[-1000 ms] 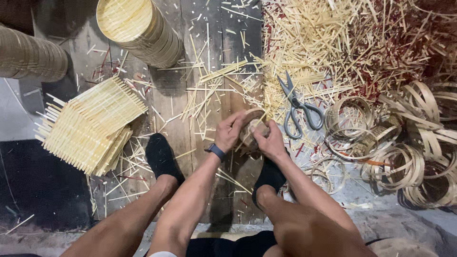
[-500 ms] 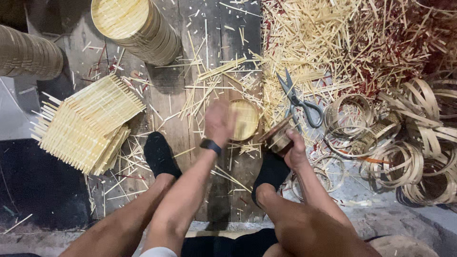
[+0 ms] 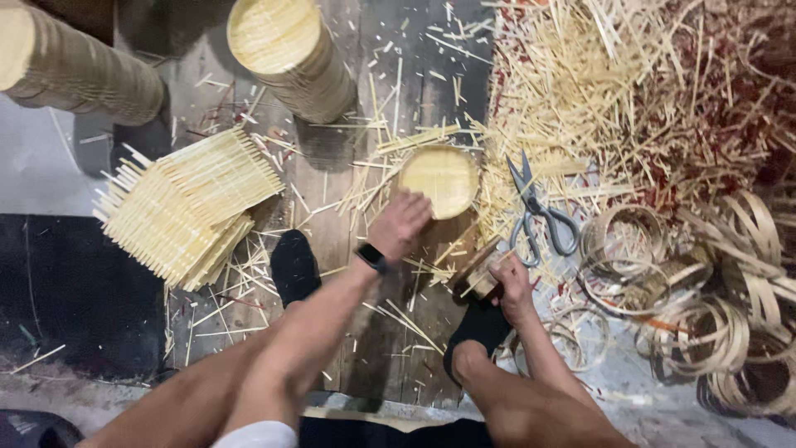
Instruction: The person assembles and secures bamboo strips around circular wooden bases using scissors to trim excess material.
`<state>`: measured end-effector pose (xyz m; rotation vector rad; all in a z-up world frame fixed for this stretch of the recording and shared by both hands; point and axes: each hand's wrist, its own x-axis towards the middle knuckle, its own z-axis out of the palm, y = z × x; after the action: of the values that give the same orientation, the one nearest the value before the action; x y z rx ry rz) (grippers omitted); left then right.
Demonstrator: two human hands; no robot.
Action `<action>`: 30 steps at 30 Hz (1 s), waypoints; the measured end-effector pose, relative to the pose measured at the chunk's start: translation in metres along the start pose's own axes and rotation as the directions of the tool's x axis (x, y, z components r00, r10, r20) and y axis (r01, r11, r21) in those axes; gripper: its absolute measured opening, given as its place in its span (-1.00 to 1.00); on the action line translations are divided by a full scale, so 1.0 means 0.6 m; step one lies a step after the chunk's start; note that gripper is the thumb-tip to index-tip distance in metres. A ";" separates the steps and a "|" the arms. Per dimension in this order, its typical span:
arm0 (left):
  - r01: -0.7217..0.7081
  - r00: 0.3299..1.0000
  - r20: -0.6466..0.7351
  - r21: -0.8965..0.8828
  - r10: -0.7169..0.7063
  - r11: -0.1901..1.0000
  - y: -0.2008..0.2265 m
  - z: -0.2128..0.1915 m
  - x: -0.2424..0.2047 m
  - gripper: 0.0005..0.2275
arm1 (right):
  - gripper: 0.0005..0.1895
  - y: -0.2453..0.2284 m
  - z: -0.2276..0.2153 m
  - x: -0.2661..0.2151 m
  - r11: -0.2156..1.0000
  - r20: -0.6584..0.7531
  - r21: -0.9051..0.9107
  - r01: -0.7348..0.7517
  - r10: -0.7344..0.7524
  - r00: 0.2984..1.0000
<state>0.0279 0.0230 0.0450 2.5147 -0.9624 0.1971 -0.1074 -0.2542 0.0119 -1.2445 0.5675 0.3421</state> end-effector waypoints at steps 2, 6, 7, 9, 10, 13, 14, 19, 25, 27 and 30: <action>-0.117 0.985 -0.111 0.119 0.131 0.986 -0.066 -0.073 0.034 -0.64 | -0.61 -0.001 0.002 0.003 1.000 0.007 -0.018 -0.008 0.008 1.000; 0.033 0.978 -0.205 0.026 -0.027 0.999 -0.208 -0.251 0.099 -0.72 | -0.66 -0.002 0.000 0.005 0.999 0.019 0.043 -0.031 0.030 0.999; 0.059 0.965 -0.259 0.126 -0.024 0.990 -0.235 -0.285 0.112 -0.73 | -0.67 -0.003 0.000 0.008 0.998 0.020 0.042 -0.036 0.035 0.999; 0.129 0.953 -0.298 0.215 -0.061 0.968 -0.272 -0.332 0.124 -0.75 | -0.67 -0.001 0.000 0.008 0.998 0.023 0.042 -0.038 0.037 0.999; 0.171 0.953 -0.284 0.208 -0.107 0.963 -0.285 -0.346 0.127 -0.77 | -0.67 -0.002 -0.002 0.008 0.998 0.023 0.042 -0.039 0.038 0.999; 0.243 0.947 -0.250 0.156 -0.200 0.957 -0.308 -0.354 0.128 -0.77 | -0.67 -0.006 -0.001 0.013 0.997 -0.008 0.046 -0.065 0.065 0.998; 0.259 0.945 -0.239 0.134 -0.223 0.956 -0.313 -0.352 0.127 -0.76 | -0.66 -0.007 0.000 0.015 0.996 -0.011 0.047 -0.073 0.073 0.997; 0.302 0.941 -0.188 0.092 -0.281 0.949 -0.326 -0.336 0.116 -0.81 | -0.66 -0.007 -0.004 0.012 0.995 0.012 0.067 -0.075 0.075 0.997; 0.286 0.937 -0.249 0.142 -0.246 0.948 -0.328 -0.329 0.117 -0.79 | -0.68 -0.009 -0.004 0.016 0.995 0.015 0.067 -0.075 0.074 0.997; 0.263 0.941 -0.265 0.179 -0.211 0.948 -0.332 -0.324 0.115 -0.77 | -0.68 -0.008 -0.004 0.014 0.994 0.037 0.090 -0.060 0.057 0.998; 0.273 0.940 -0.256 0.163 -0.227 0.948 -0.340 -0.320 0.108 -0.76 | -0.69 -0.009 -0.003 0.012 0.993 0.028 0.096 -0.066 0.063 0.998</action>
<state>0.2162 0.2051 0.1640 2.6861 -0.5442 0.5196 -0.0989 -0.2581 0.0114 -1.1286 0.5972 0.3795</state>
